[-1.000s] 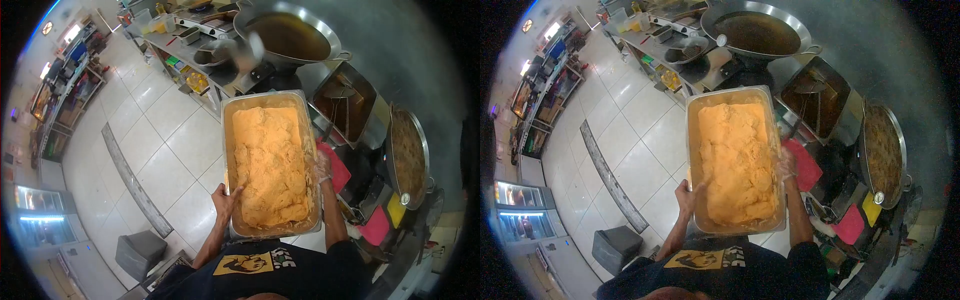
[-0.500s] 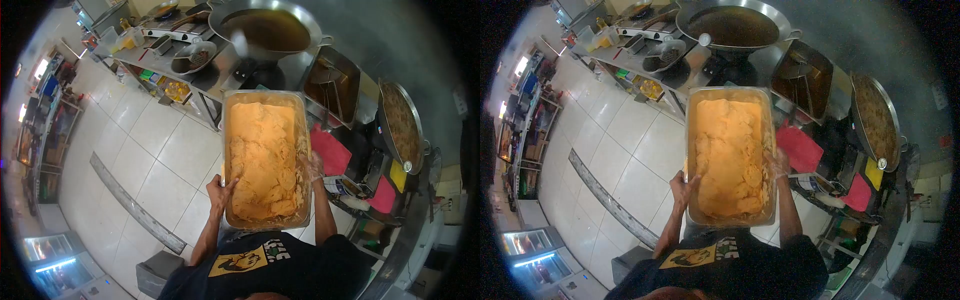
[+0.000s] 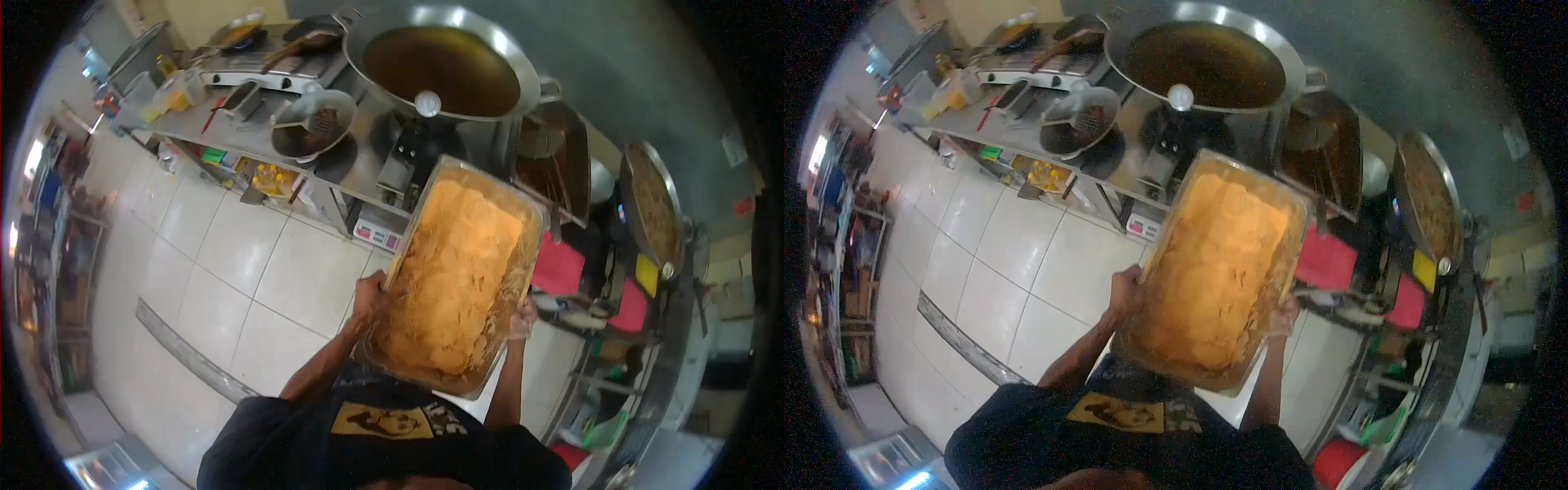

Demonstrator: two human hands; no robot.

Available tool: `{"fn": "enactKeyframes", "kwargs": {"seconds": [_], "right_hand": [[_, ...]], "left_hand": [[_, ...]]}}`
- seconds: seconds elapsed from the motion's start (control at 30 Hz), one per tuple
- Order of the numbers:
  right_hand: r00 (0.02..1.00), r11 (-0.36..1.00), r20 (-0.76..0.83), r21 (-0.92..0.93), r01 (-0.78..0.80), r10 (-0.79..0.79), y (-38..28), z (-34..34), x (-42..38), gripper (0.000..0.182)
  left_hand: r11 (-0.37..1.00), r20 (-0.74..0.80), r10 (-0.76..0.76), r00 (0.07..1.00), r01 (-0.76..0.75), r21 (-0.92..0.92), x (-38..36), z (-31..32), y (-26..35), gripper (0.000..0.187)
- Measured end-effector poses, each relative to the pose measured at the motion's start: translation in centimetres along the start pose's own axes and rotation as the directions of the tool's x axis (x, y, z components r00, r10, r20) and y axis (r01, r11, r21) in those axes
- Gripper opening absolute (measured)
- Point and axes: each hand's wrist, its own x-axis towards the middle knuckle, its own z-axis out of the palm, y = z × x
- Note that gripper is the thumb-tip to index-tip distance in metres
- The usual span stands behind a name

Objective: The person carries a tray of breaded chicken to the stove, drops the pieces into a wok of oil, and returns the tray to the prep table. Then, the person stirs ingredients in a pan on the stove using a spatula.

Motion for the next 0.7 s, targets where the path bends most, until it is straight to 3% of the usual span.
{"fn": "enactKeyframes", "kwargs": {"seconds": [0.03,0.07,0.1,0.2,0.23,0.27,0.3,0.4,0.43,0.47,0.5,0.7], "right_hand": [[0.997,0.991,-0.076,-0.13,-0.001,-0.009,-1.9,1.8,-1.4,0.019],[0.995,0.993,-0.103,-0.118,-0.011,-0.001,-3.2,3.8,-0.4,0.019],[0.992,0.983,-0.059,0.153,-0.097,0.107,-4.3,5.0,-0.5,0.019],[0.982,0.845,0.031,0.504,-0.178,0.188,-3.9,5.0,-1.6,0.021],[0.996,0.881,0.0,0.467,-0.08,0.091,-3.6,5.4,-1.6,0.02],[1.0,0.905,-0.017,0.425,0.014,-0.007,-3.0,5.3,-1.1,0.021],[0.999,0.911,-0.032,0.413,0.013,0.0,-2.3,5.3,-1.5,0.021],[0.962,0.945,-0.15,0.275,-0.18,0.227,-2.5,4.0,-1.1,0.027],[0.964,0.932,-0.222,-0.294,-0.21,0.147,-3.5,4.3,-1.9,0.028],[0.977,0.753,-0.202,-0.632,-0.184,0.069,-4.3,5.1,-2.3,0.029],[0.983,0.457,-0.181,-0.875,-0.156,-0.01,-5.1,5.9,-2.8,0.03],[0.986,0.274,-0.163,-0.947,-0.166,0.034,-6.6,8.7,-3.1,0.029]], "left_hand": [[1.0,0.032,-0.011,0.999,0.01,0.01,0.4,-0.1,0.6,0.048],[1.0,0.055,-0.003,0.998,0.002,0.019,2.3,-1.0,1.4,0.048],[1.0,0.093,-0.008,0.996,0.006,0.024,3.2,-1.6,1.5,0.048],[0.999,0.189,0.009,0.982,-0.017,0.042,5.9,-2.5,1.4,0.047],[0.986,0.164,0.152,0.975,-0.161,0.04,6.7,-2.6,0.9,0.049],[0.988,0.169,0.146,0.975,-0.153,0.032,7.6,-2.6,1.0,0.049],[0.99,0.201,0.12,0.972,-0.133,0.055,8.2,-3.1,1.2,0.047],[0.99,0.26,0.133,0.956,-0.142,0.015,10.3,-3.0,1.3,0.045],[0.987,0.276,0.156,0.948,-0.158,-0.016,10.2,-3.3,0.8,0.046],[0.989,0.288,0.145,0.947,-0.147,-0.017,10.1,-3.9,1.1,0.046],[0.987,0.302,0.153,0.941,-0.159,-0.004,10.7,-4.3,1.8,0.046],[0.985,0.446,0.14,0.884,-0.168,0.024,13.3,-5.9,1.0,0.051]]}}
